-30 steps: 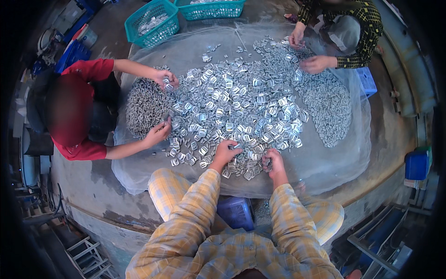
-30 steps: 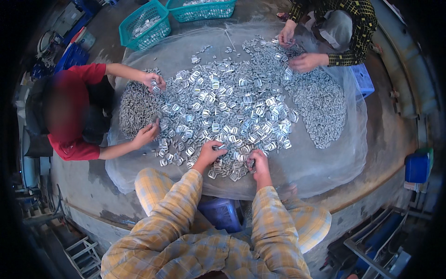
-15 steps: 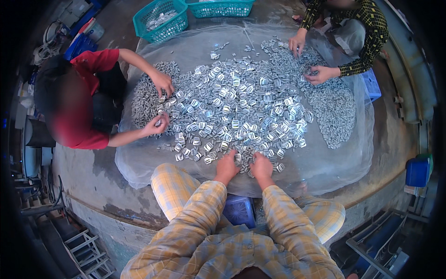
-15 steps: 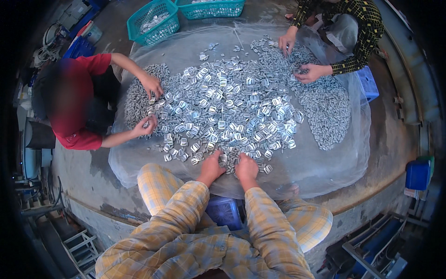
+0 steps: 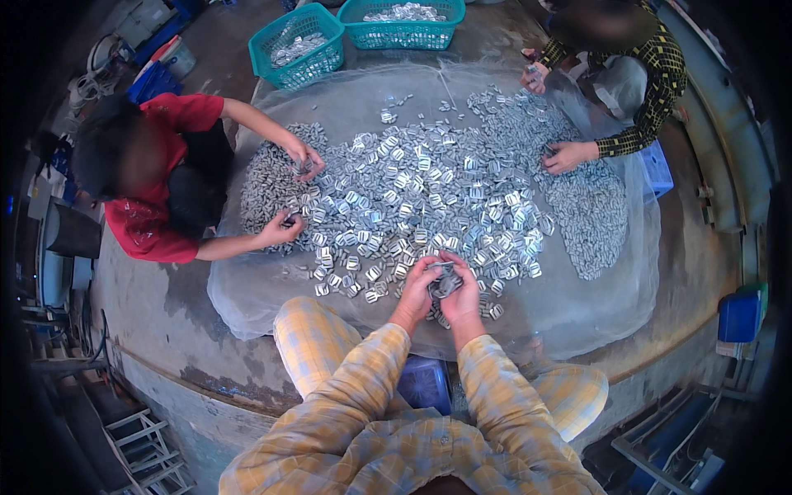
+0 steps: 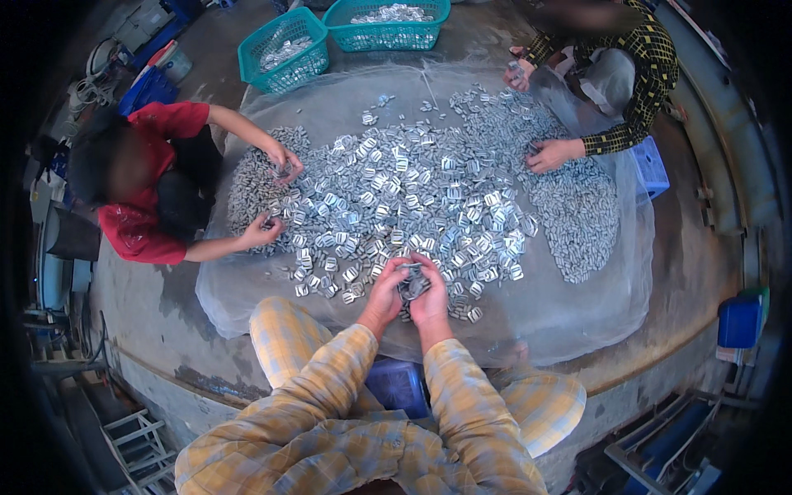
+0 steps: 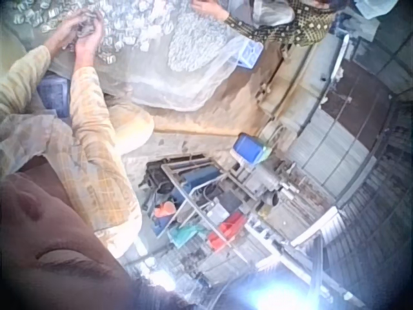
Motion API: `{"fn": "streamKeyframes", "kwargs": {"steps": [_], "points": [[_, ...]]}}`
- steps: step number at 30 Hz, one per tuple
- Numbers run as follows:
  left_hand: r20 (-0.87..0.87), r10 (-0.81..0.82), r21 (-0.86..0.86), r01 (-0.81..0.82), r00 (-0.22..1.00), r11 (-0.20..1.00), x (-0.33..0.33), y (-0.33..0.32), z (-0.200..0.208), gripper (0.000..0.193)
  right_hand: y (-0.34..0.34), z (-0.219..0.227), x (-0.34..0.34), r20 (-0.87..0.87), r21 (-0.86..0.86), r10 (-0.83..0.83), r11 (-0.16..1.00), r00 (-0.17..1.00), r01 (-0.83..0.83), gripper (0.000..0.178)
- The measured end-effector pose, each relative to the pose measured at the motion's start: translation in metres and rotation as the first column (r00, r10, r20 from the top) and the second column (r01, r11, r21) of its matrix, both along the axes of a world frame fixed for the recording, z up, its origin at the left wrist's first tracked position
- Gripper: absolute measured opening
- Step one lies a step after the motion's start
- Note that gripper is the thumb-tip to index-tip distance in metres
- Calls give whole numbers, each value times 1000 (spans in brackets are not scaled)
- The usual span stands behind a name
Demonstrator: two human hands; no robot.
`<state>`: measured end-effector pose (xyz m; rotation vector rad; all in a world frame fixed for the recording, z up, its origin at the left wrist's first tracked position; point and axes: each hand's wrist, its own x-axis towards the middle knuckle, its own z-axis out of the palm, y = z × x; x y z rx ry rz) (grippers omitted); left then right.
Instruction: The person sits on a stool and sorts small silver metal pieces by hand, separating them into piles on a plastic sheet. Other workers are also sorting the same parts nearby.
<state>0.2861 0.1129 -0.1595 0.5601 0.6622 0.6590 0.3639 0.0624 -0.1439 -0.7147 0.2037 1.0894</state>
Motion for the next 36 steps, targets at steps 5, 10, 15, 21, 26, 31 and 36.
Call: {"fn": "streamKeyframes", "kwargs": {"steps": [5,10,15,21,26,31,36], "points": [[171,293,-465,-185,941,866,4,-1,2,34,17,20,-27,408,-98,60,995,911,-22,45],[310,406,-675,-102,859,731,-14,8,-7,51,17,44,-20,387,-36,-46,997,921,65,46],[226,547,-782,-185,806,595,-23,16,-26,49,-19,13,29,478,-321,-51,919,877,229,43],[213,686,-679,-400,696,616,-9,130,-13,33,-70,-21,71,436,-554,-190,713,880,429,36],[383,458,-133,-443,803,887,13,333,194,79,-68,-12,68,441,-497,-203,756,874,426,26],[214,603,-27,-613,768,790,21,353,306,81,-68,-32,69,464,-525,-192,727,865,442,16],[194,403,89,-425,895,901,2,299,186,76,-75,-51,74,512,-559,-194,665,837,495,10]]}}
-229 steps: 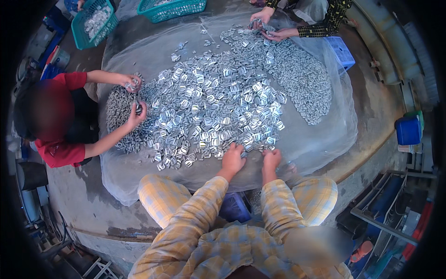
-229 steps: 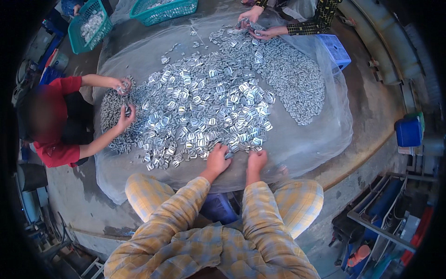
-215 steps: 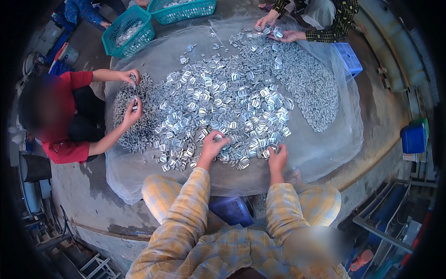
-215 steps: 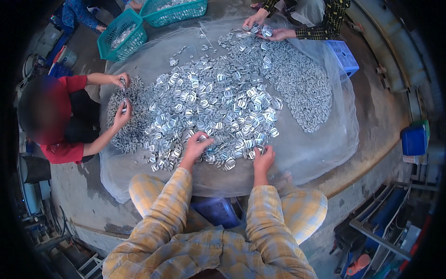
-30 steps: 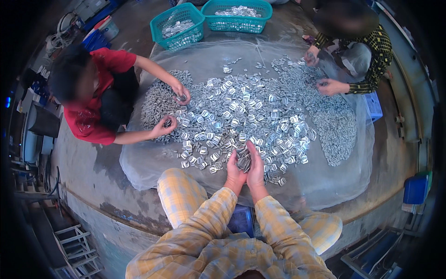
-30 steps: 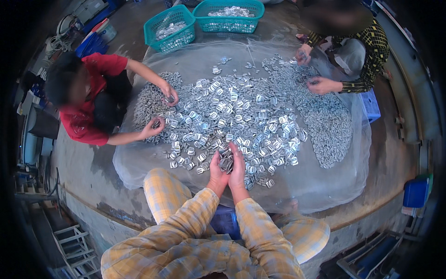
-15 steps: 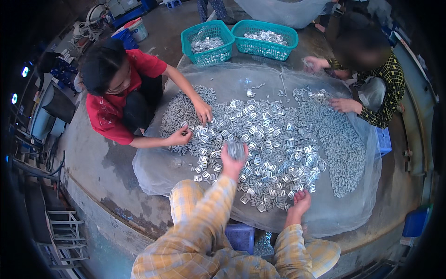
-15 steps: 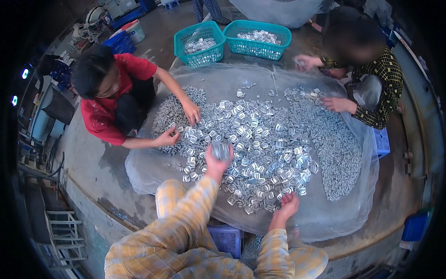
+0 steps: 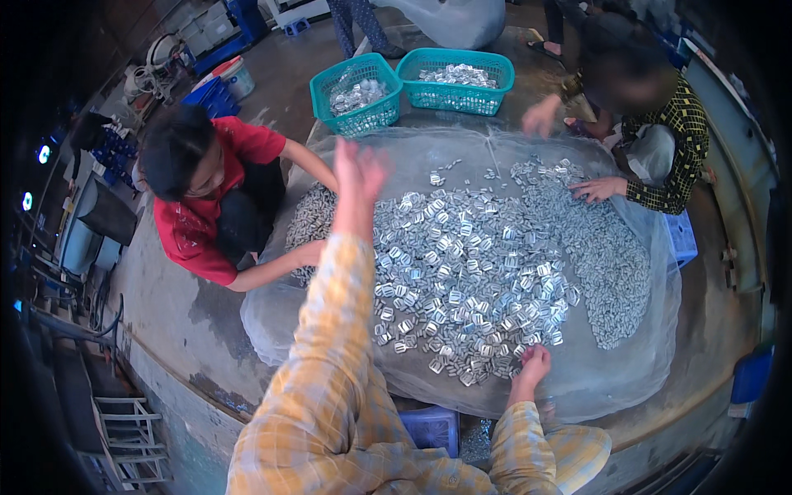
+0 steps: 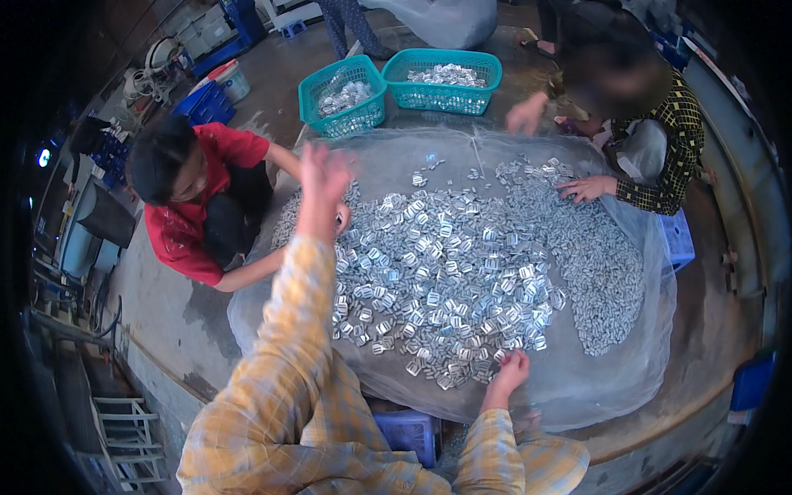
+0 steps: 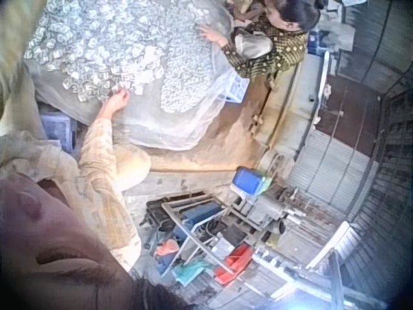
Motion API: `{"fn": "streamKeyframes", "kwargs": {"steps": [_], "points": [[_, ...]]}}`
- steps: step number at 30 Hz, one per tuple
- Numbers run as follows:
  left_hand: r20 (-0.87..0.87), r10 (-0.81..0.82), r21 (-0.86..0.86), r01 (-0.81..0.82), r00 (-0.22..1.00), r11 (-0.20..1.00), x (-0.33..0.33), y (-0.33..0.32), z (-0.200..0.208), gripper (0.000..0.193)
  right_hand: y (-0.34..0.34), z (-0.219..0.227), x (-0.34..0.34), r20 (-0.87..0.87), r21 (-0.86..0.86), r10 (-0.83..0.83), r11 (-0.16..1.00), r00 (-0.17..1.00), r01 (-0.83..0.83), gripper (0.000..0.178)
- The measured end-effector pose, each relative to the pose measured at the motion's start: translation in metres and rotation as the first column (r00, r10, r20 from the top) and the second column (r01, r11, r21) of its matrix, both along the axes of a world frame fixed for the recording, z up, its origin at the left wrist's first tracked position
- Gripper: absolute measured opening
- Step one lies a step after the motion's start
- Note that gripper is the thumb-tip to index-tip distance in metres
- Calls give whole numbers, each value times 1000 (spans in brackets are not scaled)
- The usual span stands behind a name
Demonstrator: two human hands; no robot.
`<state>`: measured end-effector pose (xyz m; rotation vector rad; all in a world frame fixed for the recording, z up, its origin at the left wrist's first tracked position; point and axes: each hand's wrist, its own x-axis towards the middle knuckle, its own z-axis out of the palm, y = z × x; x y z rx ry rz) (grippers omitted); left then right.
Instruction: The person sits on a stool and sorts small silver metal pieces by hand, separating them into piles on a plastic sheet. Other workers are also sorting the same parts nearby.
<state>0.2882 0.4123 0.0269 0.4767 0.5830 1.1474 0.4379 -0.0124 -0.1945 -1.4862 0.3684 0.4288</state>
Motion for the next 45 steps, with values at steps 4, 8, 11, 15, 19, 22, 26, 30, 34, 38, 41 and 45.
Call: {"fn": "streamKeyframes", "kwargs": {"steps": [4,8,11,15,19,22,26,30,34,38,41,45], "points": [[-68,-108,-415,71,992,907,-20,-93,-122,31,-7,-23,-2,-10,9,-13,1000,1000,13,9],[-87,-302,-561,204,949,802,-30,-180,-176,39,-15,-33,-4,20,-6,-5,1000,1000,5,5],[-202,-385,-555,219,900,802,-31,-207,-184,33,-25,-53,2,62,-124,8,992,998,0,7],[-506,-436,-421,228,744,878,-43,-218,-220,36,-39,-61,0,182,-586,187,809,965,-47,17],[-918,-384,-253,598,100,760,-44,-238,-240,40,-43,-43,-18,106,-681,363,705,926,-198,23],[-961,-66,-253,758,-269,601,-33,-269,-218,35,-34,-25,-36,151,-761,531,601,834,-245,29],[-916,190,-156,752,-352,640,-36,-304,-219,32,-20,6,-61,368,-813,830,506,418,-289,33],[-944,104,-186,765,-313,617,-45,-301,-231,33,-12,-2,-80,273,-836,904,392,329,-384,30],[-951,23,-225,744,-308,629,-47,-287,-220,35,-21,-32,-61,232,-755,851,462,471,-464,31],[-911,235,-152,808,-337,569,-45,-308,-212,36,-19,-39,-33,-30,-183,493,853,870,-490,34],[-927,229,-143,846,-296,513,-50,-310,-232,35,-17,-13,-22,-264,306,317,923,911,-233,35],[-949,-166,-316,810,-269,493,-47,-279,-238,28,-28,-1,-16,-464,577,362,816,808,-34,24]]}}
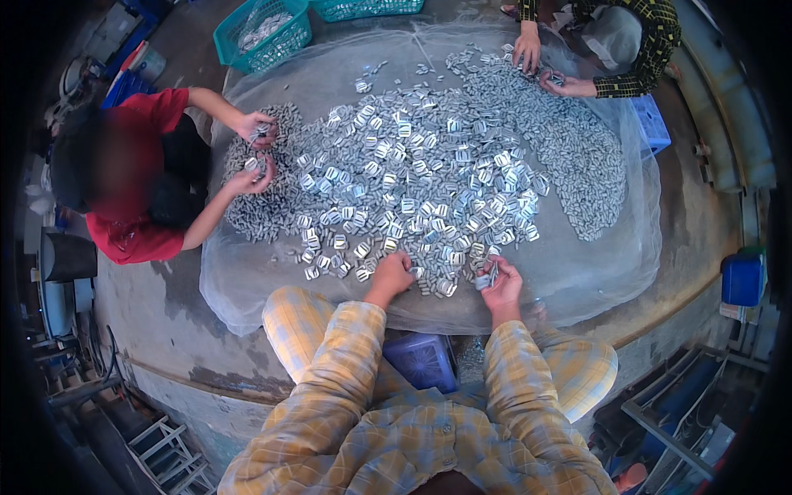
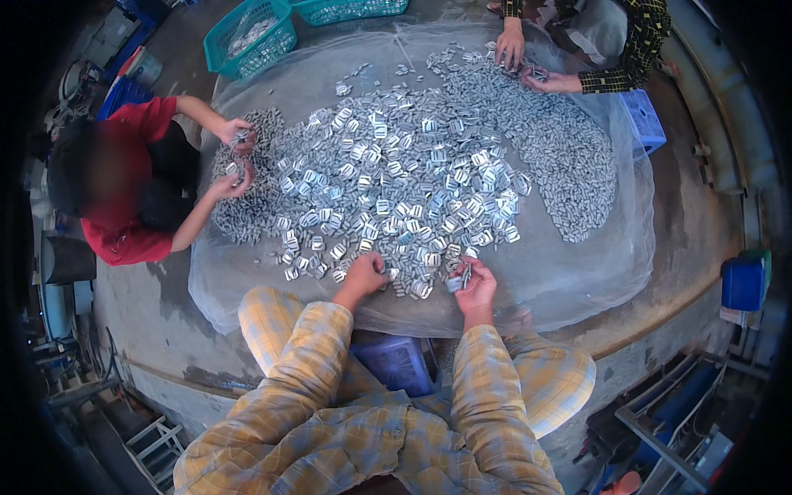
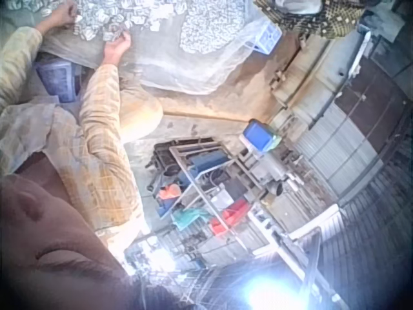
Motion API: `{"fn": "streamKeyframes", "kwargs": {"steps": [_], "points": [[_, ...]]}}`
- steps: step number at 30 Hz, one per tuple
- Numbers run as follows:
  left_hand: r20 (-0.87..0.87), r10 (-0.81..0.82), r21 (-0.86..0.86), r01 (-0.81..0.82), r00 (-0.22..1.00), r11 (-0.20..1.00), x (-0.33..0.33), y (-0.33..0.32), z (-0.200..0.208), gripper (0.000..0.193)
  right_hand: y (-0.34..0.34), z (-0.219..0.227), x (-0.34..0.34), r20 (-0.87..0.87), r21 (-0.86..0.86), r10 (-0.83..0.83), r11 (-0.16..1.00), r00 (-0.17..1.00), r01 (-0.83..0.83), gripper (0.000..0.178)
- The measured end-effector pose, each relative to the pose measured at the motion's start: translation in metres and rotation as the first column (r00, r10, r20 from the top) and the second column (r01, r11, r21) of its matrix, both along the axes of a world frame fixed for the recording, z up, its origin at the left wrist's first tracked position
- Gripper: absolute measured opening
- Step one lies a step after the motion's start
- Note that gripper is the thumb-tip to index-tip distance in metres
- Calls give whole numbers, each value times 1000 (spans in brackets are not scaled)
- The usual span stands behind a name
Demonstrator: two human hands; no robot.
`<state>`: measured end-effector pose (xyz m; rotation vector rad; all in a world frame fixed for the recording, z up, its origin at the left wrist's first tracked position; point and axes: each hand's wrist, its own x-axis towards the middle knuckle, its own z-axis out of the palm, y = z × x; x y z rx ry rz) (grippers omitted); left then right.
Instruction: The person sits on a stool and sorts small silver metal pieces by hand, separating them into piles on a plastic sheet. Other workers are also sorting the same parts nearby.
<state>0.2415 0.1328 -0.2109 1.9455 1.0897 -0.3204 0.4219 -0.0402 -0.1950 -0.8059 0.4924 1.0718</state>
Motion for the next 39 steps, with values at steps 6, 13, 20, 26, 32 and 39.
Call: {"fn": "streamKeyframes", "kwargs": {"steps": [6,13,20,26,32,39], "points": [[115,644,-932,-143,757,333,23,-6,51,21,-23,-42,14,228,-522,101,852,968,34,24],[110,-80,164,61,991,985,42,-59,41,41,-32,-37,-6,367,-910,849,244,380,335,39],[226,-108,215,58,968,975,36,-62,2,34,-27,-64,16,519,-806,538,567,664,170,28],[303,57,58,-78,951,995,54,-26,5,28,-13,-81,29,492,-863,718,476,491,170,36],[82,-105,350,70,991,934,80,-48,12,40,4,-23,7,409,-912,857,370,312,179,45],[452,31,30,-50,892,998,68,-40,-17,29,-8,-66,22,573,-783,571,593,588,187,27]]}}
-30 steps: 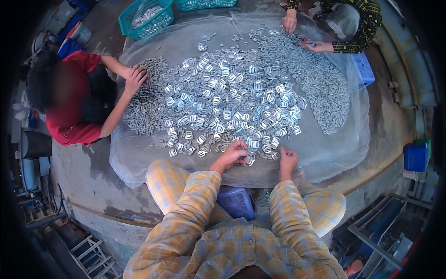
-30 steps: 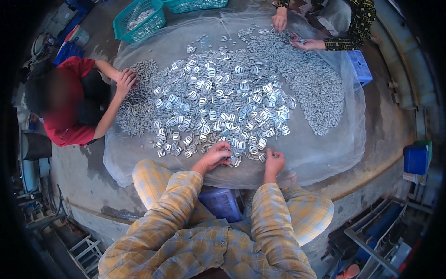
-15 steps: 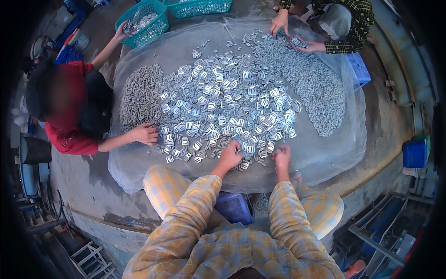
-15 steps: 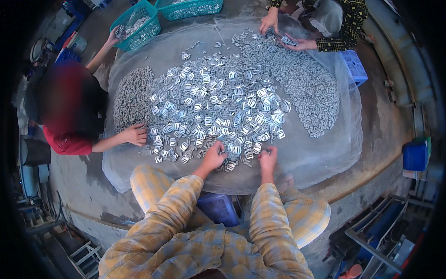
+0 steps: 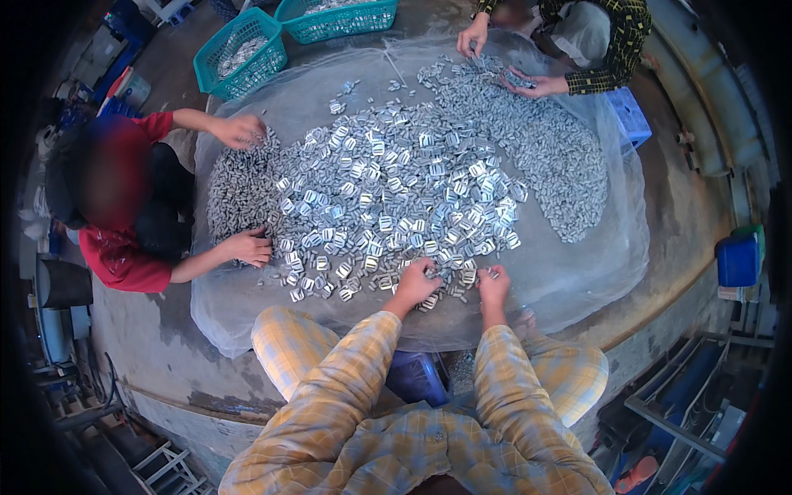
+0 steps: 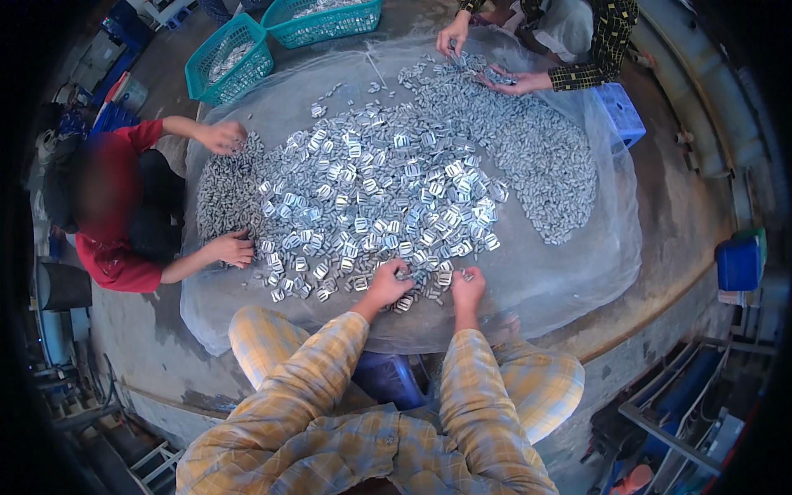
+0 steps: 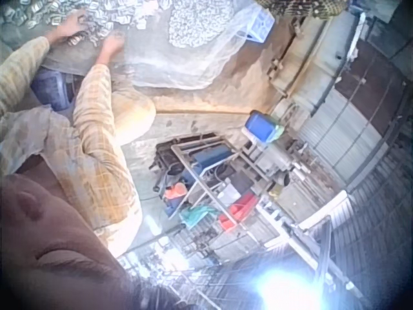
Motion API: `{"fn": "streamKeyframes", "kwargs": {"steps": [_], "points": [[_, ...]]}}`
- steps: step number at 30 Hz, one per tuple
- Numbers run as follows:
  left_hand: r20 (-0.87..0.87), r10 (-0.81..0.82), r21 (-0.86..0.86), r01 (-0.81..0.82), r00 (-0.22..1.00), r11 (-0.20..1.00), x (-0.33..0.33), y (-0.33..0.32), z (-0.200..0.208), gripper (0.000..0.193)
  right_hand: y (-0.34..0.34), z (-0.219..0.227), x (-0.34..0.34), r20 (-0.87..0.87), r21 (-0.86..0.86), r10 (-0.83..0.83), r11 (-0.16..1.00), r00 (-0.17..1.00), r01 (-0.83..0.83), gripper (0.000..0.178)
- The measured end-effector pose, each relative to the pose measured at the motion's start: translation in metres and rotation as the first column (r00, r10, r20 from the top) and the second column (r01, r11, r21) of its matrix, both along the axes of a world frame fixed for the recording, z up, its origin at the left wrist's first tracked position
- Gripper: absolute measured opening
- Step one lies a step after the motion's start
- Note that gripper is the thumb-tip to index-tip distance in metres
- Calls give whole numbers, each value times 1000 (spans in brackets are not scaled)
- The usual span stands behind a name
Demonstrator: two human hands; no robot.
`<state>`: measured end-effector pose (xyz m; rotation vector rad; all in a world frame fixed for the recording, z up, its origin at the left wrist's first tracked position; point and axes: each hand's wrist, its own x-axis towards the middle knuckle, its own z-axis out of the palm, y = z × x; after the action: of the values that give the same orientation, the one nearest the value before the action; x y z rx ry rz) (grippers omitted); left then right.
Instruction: The person sits on a stool and sorts small silver metal pieces by hand, separating them into piles on a plastic sheet. Other workers are also sorting the same parts nearby.
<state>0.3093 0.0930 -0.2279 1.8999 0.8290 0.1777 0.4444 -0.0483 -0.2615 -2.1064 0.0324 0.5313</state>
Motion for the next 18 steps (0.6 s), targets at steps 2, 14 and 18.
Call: {"fn": "streamKeyframes", "kwargs": {"steps": [2,14,18], "points": [[195,-7,-21,11,981,1000,-10,19,2,23,4,21,4,-335,202,-184,944,924,261,25],[-181,285,256,-235,941,938,-9,51,18,34,13,49,-20,184,-432,315,877,931,-211,32],[-100,295,94,-286,950,954,-7,61,3,23,7,25,-3,22,-192,188,965,982,-180,29]]}}
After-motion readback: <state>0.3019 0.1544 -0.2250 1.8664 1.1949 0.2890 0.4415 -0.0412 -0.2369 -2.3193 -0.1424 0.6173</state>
